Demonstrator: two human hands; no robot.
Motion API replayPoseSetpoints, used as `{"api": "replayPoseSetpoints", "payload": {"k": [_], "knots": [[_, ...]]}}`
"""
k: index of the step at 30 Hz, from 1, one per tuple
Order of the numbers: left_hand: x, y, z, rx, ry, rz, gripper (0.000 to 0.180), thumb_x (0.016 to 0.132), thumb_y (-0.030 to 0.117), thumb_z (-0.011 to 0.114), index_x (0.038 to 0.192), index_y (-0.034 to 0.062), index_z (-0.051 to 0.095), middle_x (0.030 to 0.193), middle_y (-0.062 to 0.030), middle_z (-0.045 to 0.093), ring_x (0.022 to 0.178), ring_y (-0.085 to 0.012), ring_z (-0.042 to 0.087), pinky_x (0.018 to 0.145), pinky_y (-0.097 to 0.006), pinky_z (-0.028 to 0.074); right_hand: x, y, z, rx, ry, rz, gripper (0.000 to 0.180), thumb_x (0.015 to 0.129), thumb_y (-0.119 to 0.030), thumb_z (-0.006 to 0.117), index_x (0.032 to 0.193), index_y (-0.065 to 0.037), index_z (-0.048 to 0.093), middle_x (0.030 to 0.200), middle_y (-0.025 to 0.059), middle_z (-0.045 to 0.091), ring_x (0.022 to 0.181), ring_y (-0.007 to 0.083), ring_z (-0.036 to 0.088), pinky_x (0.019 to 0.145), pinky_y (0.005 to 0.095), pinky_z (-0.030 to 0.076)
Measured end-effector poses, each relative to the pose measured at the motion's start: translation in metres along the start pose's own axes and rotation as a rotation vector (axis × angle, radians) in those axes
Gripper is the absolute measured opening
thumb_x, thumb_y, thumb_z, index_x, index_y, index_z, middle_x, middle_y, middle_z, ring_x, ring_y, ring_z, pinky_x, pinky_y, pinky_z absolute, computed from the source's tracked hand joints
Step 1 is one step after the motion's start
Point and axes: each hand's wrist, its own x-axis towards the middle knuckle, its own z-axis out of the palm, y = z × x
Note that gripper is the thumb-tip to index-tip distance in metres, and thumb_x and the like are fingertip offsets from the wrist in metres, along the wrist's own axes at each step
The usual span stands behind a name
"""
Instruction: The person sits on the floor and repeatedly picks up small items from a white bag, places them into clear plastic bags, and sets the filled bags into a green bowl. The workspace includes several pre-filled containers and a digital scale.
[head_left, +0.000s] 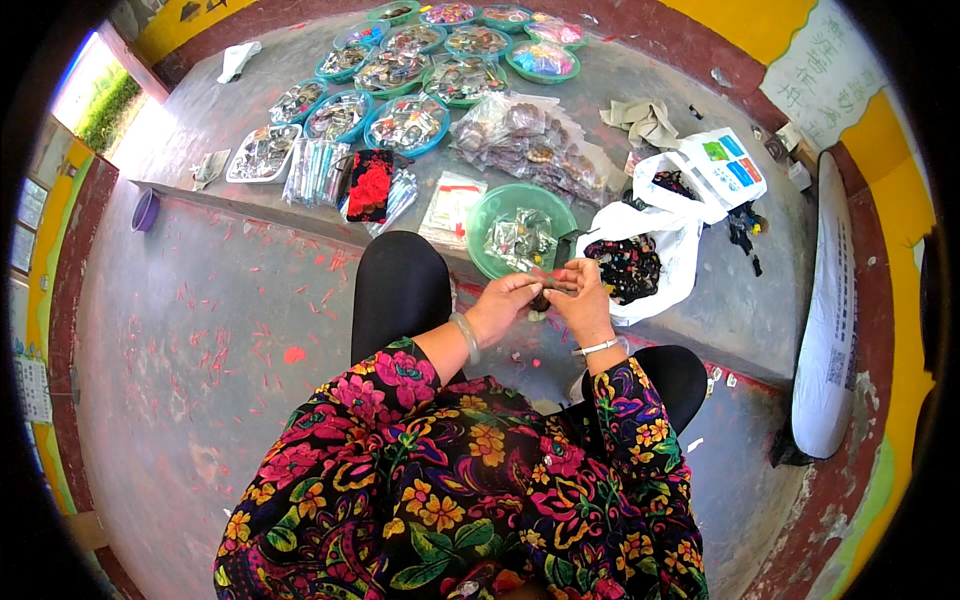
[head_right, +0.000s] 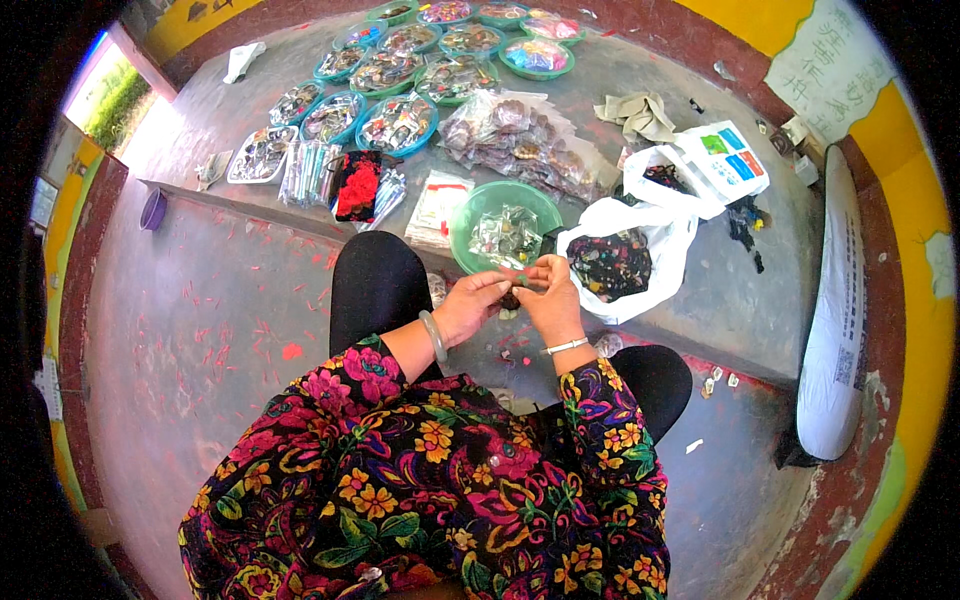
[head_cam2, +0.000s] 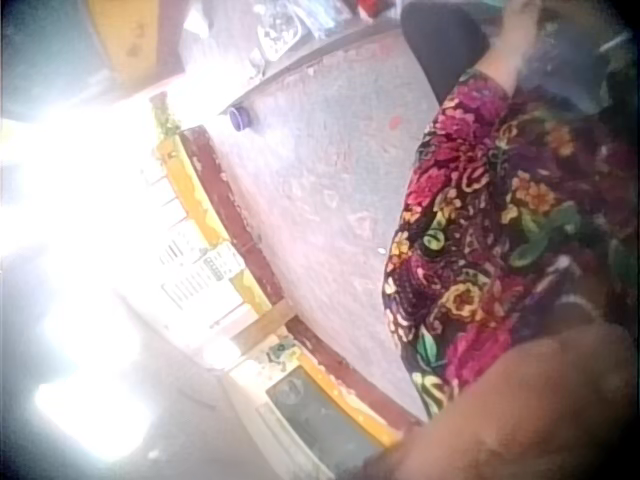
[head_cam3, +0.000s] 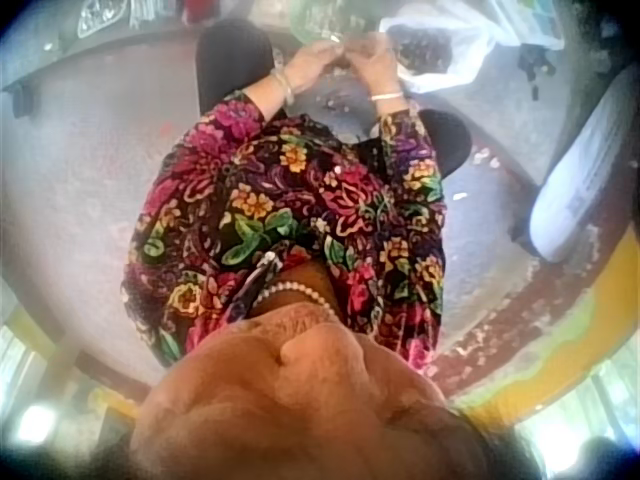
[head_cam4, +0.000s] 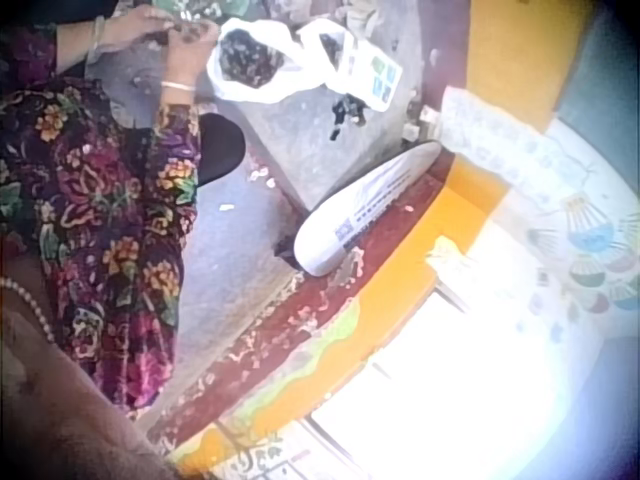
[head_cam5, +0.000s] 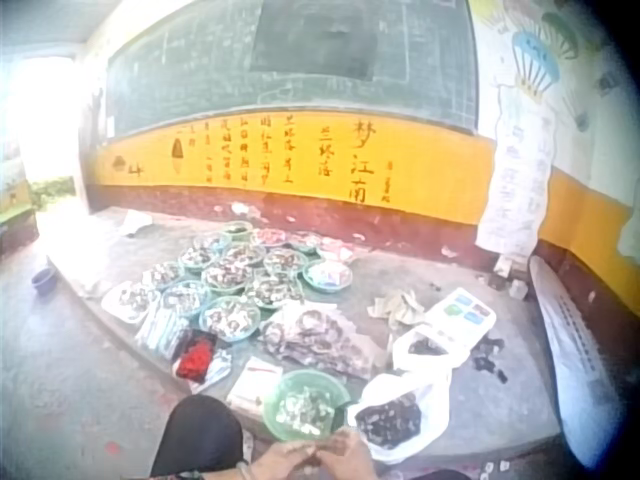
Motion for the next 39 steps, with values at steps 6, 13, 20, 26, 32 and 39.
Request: {"api": "replayPoseSetpoints", "payload": {"k": [6,13,20,26,32,39], "knots": [[0.003,-0.002,-0.008,-0.020,-0.033,0.030,0.020,0.088,0.010,0.049,0.106,0.0049,0.057,0.099,-0.0014,0.057,0.090,-0.0096,0.051,0.077,-0.024,0.041,-0.001,0.013,-0.002,0.187,-0.047,0.154,0.016,0.072,-0.008,0.068,0.084,0.001,0.063,0.072,0.0006,0.060,0.063,0.0055,0.053,0.057,0.0195,0.043],[0.006,-0.006,-0.009,-0.043,0.006,0.086,0.018,0.085,0.005,0.050,0.101,0.0020,0.057,0.098,-0.0032,0.058,0.091,-0.0119,0.053,0.082,-0.026,0.042,-0.001,0.018,0.000,0.327,-0.059,0.173,0.010,0.073,-0.006,0.067,0.080,0.000,0.063,0.071,-0.0005,0.060,0.061,0.0045,0.050,0.054,0.0184,0.040],[0.000,0.002,-0.003,0.075,0.081,0.071,0.014,0.083,0.009,0.057,0.095,0.0015,0.061,0.085,-0.0009,0.060,0.077,-0.0090,0.054,0.068,-0.022,0.043,-0.005,0.009,-0.003,0.391,-0.071,0.231,0.009,0.074,-0.002,0.065,0.082,0.000,0.063,0.074,0.0007,0.061,0.064,0.0067,0.053,0.060,0.0193,0.042],[-0.002,0.013,-0.007,0.004,0.034,-0.059,0.014,0.082,0.011,0.059,0.092,0.0010,0.062,0.082,-0.0004,0.061,0.071,-0.0056,0.053,0.059,-0.018,0.040,-0.007,0.006,-0.005,0.554,-0.032,0.330,0.010,0.073,-0.002,0.066,0.081,0.002,0.064,0.071,0.0017,0.061,0.061,0.0077,0.054,0.058,0.0191,0.042],[0.002,0.023,-0.006,-0.093,0.032,-0.107,0.015,0.084,0.007,0.055,0.093,-0.0034,0.059,0.091,-0.0074,0.061,0.079,-0.0097,0.058,0.067,-0.018,0.049,-0.006,0.006,-0.005,0.575,-0.037,0.316,0.010,0.072,-0.003,0.067,0.082,0.002,0.064,0.072,0.0020,0.062,0.061,0.0075,0.053,0.058,0.0191,0.042],[-0.001,0.023,0.002,-0.126,0.125,-0.037,0.011,0.084,0.005,0.054,0.089,-0.0033,0.058,0.093,-0.0093,0.060,0.082,-0.0141,0.059,0.073,-0.023,0.052,-0.008,-0.001,0.001,0.367,0.008,0.148,0.008,0.073,-0.006,0.067,0.079,0.000,0.066,0.069,-0.0016,0.060,0.059,0.0035,0.048,0.054,0.0176,0.038]]}}
